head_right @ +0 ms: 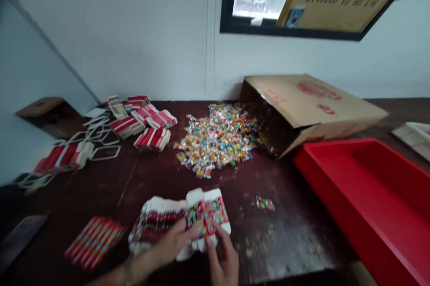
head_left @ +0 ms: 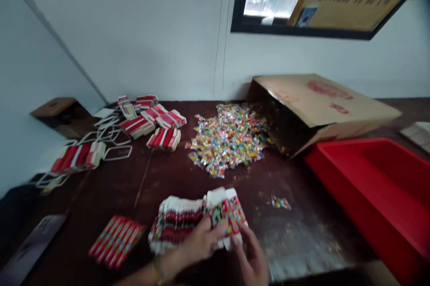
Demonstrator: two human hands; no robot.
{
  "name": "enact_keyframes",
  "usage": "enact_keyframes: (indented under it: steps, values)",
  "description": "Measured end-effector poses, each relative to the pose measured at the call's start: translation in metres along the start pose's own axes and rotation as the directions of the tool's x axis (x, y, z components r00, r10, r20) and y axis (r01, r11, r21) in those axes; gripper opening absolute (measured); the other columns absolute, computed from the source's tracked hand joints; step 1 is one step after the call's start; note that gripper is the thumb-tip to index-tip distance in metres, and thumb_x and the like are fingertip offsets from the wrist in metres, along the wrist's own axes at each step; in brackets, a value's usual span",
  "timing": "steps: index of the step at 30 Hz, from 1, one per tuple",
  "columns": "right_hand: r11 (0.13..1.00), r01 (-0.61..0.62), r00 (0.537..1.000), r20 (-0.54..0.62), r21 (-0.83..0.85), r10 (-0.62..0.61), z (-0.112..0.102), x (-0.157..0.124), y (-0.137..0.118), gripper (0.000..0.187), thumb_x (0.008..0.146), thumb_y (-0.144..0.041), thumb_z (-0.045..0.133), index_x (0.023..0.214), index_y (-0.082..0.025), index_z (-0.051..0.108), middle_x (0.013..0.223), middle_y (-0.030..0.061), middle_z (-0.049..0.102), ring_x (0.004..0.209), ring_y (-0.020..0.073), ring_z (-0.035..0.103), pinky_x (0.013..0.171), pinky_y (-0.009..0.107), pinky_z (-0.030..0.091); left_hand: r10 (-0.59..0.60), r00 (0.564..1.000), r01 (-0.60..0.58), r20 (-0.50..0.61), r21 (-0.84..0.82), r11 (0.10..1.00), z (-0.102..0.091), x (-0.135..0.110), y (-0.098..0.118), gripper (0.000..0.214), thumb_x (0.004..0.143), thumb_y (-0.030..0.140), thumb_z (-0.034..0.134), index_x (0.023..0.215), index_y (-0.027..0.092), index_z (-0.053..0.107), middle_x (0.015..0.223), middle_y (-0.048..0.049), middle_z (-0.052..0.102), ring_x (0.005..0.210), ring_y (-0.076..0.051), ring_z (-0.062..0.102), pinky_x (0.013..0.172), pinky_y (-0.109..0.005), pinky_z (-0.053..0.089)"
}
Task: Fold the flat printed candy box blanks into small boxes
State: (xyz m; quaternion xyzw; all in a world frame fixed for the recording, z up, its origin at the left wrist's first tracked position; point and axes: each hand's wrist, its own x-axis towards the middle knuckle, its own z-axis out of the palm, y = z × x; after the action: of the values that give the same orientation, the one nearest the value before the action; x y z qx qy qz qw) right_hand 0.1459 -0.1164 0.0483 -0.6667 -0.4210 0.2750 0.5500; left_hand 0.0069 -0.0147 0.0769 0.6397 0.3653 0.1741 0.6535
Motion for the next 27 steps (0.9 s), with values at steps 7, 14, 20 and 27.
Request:
enact_keyframes:
  steps: [7, 14, 20, 27]
  values:
    - [0.881, 0.324, 0.944, 0.053, -0.344, -0.327, -0.011, 0.013, -0.047, 0.040, 0.092, -0.028, 0.054, 0.132, -0.028, 0.051, 0.128, 0.0114, 0.055, 0.118, 0.0267, 0.051, 0.099, 0.050, 0.043, -0.281, 0.951, 0.302, 0.127, -0.559, 0.772, -0.004, -0.012, 0.035, 0.041, 0.066, 0.021, 0.064, 0.105, 0.013, 0.060, 0.088, -0.0032, 0.069, 0.084, -0.019, 0.063, 0.082, -0.034, 0.047]
    - [0.872, 0.385, 0.911, 0.275, -0.302, -0.307, -0.006, 0.011, -0.058, 0.011, 0.086, -0.034, 0.061, 0.087, -0.023, 0.062, 0.132, 0.0106, 0.054, 0.124, 0.0296, 0.047, 0.101, 0.049, 0.042, -0.299, 0.924, 0.374, 0.239, -0.392, 0.840, 0.003, -0.053, 0.029, 0.029, 0.054, 0.015, 0.052, 0.082, 0.013, 0.060, 0.058, 0.0028, 0.061, 0.053, -0.013, 0.054, 0.058, -0.027, 0.042]
    - [0.954, 0.274, 0.822, 0.544, -0.124, -0.166, -0.009, 0.005, -0.064, 0.022, 0.085, -0.040, 0.062, 0.073, -0.022, 0.063, 0.134, 0.0112, 0.058, 0.128, 0.0306, 0.048, 0.102, 0.050, 0.043, -0.312, 0.904, 0.410, 0.294, -0.383, 0.828, 0.012, -0.071, 0.017, 0.012, 0.053, 0.016, 0.051, 0.062, 0.014, 0.058, 0.052, 0.0035, 0.057, 0.049, -0.010, 0.048, 0.051, -0.023, 0.035]
    - [0.997, 0.081, 0.764, 0.642, 0.003, -0.064, -0.020, 0.000, -0.056, 0.026, 0.081, -0.047, 0.065, 0.076, -0.022, 0.067, 0.137, 0.0121, 0.054, 0.123, 0.0313, 0.053, 0.095, 0.046, 0.049, -0.326, 0.800, 0.548, 0.503, -0.394, 0.737, 0.009, -0.061, 0.007, 0.021, 0.048, 0.017, 0.065, 0.068, 0.015, 0.062, 0.059, 0.0019, 0.063, 0.052, -0.011, 0.053, 0.053, -0.023, 0.039]
